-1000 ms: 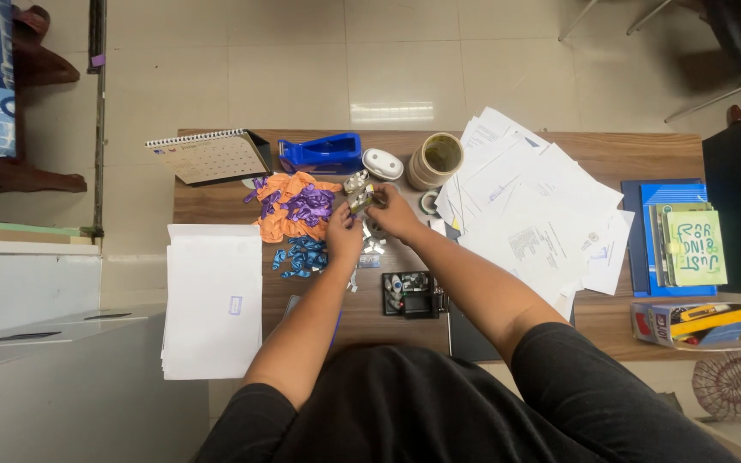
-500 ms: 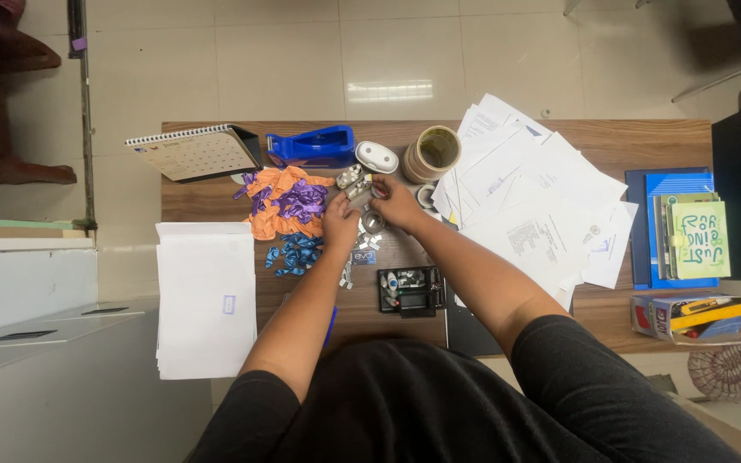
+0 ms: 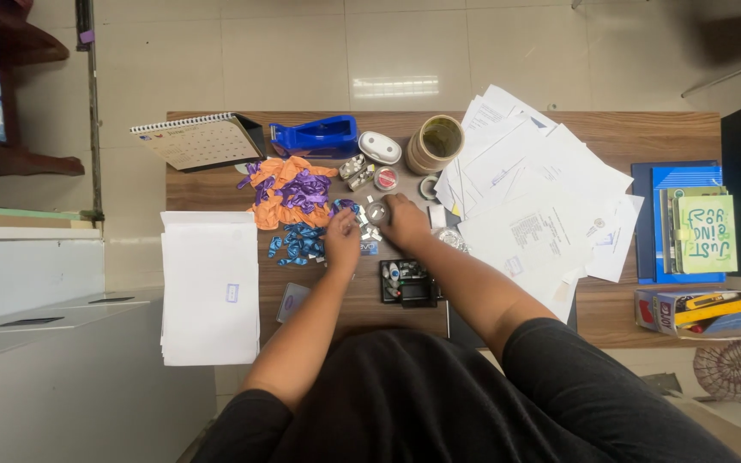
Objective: Stamping multiple documents and preparing lanyards at an office desk.
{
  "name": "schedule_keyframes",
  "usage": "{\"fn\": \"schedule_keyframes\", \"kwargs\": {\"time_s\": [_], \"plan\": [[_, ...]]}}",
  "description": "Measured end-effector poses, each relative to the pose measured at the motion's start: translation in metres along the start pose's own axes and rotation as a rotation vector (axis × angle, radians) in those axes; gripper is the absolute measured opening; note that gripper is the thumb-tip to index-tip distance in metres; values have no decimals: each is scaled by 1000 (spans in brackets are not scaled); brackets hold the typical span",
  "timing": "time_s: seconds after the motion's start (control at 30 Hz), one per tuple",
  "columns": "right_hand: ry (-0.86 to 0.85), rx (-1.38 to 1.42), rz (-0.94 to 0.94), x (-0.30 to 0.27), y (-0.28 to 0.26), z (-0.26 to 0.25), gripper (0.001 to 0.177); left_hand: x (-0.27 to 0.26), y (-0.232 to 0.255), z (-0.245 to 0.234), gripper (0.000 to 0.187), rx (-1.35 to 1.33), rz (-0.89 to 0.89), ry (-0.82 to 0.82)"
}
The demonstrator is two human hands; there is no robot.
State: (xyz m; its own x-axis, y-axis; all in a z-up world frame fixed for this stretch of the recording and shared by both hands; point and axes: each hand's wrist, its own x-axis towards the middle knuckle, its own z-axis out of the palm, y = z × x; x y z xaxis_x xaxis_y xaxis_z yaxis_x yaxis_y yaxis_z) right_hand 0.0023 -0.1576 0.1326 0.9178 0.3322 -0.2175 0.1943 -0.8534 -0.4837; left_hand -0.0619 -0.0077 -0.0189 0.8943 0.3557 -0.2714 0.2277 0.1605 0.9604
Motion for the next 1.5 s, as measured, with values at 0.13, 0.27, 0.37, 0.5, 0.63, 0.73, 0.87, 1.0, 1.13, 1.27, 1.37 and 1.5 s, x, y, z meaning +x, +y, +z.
{"fn": "schedule_keyframes", "kwargs": {"time_s": [0.13, 0.27, 0.37, 0.5, 0.63, 0.73, 0.87, 1.0, 1.13, 1.27, 1.37, 1.5], "plan": [[33, 82, -22, -14, 9, -13, 57, -32, 18, -14, 38, 58, 100, -78], [-36, 181, 52, -39, 11, -39, 56, -57, 43, -29, 33, 80, 41, -122], [-140, 152, 134, -53, 17, -47, 53, -73, 64, -36, 31, 99, -72, -123], [-186, 129, 181, -58, 52, -20, 47, -77, 31, -42, 29, 103, -48, -136], [-143, 163, 168, -62, 50, -14, 41, -83, 15, -44, 28, 63, 0, -167], [-65, 169, 157, -65, 40, -16, 37, -91, 19, -43, 29, 40, -5, -188], [30, 111, 15, -63, 29, -11, 27, -109, 37, -44, 27, 78, -5, -208], [-15, -28, -126, -52, 11, -5, 17, -128, 48, -48, 27, 77, -47, -206], [-52, -189, -230, -30, 12, 15, 19, -151, 63, -53, 27, 91, -26, -184], [-153, -338, -207, -16, 6, 25, 22, -173, 62, -64, 26, 30, -4, -194], [-203, -432, -203, -11, 2, 28, 22, -188, 62, -74, 26, 27, 15, -161], [-213, -549, -224, -4, 9, 39, 21, -204, 74, -85, 26, 44, -22, -122]]}}
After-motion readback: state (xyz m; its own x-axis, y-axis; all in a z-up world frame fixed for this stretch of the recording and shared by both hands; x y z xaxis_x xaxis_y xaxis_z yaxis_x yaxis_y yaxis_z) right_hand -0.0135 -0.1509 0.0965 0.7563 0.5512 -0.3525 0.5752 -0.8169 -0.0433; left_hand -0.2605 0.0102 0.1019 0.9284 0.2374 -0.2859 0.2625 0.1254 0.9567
